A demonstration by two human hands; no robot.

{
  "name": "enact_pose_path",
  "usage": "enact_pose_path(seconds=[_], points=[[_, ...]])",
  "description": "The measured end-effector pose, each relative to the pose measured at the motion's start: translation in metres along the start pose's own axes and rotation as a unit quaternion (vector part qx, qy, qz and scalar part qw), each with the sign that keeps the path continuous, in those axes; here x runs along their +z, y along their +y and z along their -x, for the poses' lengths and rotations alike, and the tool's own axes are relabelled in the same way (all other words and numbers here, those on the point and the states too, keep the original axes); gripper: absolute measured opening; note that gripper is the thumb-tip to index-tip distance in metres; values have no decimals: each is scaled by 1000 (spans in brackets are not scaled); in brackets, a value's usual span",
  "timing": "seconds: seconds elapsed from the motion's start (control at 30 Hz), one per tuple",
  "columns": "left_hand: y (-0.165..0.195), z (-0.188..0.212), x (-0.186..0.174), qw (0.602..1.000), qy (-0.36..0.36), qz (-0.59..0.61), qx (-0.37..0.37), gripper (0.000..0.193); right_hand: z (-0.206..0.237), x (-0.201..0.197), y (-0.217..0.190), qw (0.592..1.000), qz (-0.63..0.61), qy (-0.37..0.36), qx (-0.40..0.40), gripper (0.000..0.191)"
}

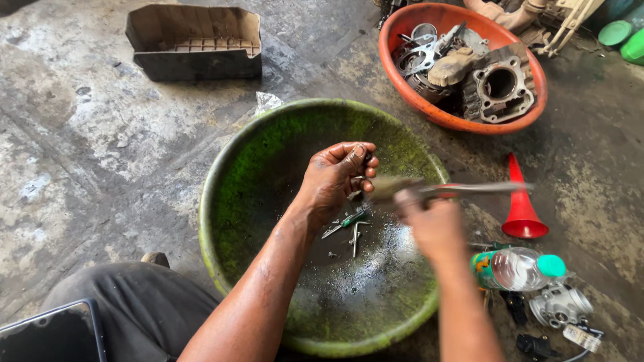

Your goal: The person cleans small metal engine parts by pouring a liquid solvent from a plastic bottle into a green basin and scrubbing them with a wire brush. They then wipe the parts and a larger carburetor assembly with a cloth.

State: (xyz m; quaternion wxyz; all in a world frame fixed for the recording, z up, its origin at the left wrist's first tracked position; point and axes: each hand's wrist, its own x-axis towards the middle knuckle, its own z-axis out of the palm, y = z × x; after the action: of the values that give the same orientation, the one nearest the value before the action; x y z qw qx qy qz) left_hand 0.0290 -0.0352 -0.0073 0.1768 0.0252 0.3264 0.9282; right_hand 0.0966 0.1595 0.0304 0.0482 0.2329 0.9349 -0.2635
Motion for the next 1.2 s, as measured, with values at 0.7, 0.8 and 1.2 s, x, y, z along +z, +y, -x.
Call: enact_pose_path(seconds=[0.7, 0.8, 1.2], points=[[-31, -3, -3, 998, 19, 37, -45, 31, 24, -22, -21, 971, -124, 91, -182, 22], [-36, -6, -5, 998, 44, -14, -47, 29, 20, -19, -16, 923, -269, 106, -254, 20], [-34, -1, -1, 994, 67, 48, -74, 18, 29, -30, -21, 885, -285, 143, -338, 19]])
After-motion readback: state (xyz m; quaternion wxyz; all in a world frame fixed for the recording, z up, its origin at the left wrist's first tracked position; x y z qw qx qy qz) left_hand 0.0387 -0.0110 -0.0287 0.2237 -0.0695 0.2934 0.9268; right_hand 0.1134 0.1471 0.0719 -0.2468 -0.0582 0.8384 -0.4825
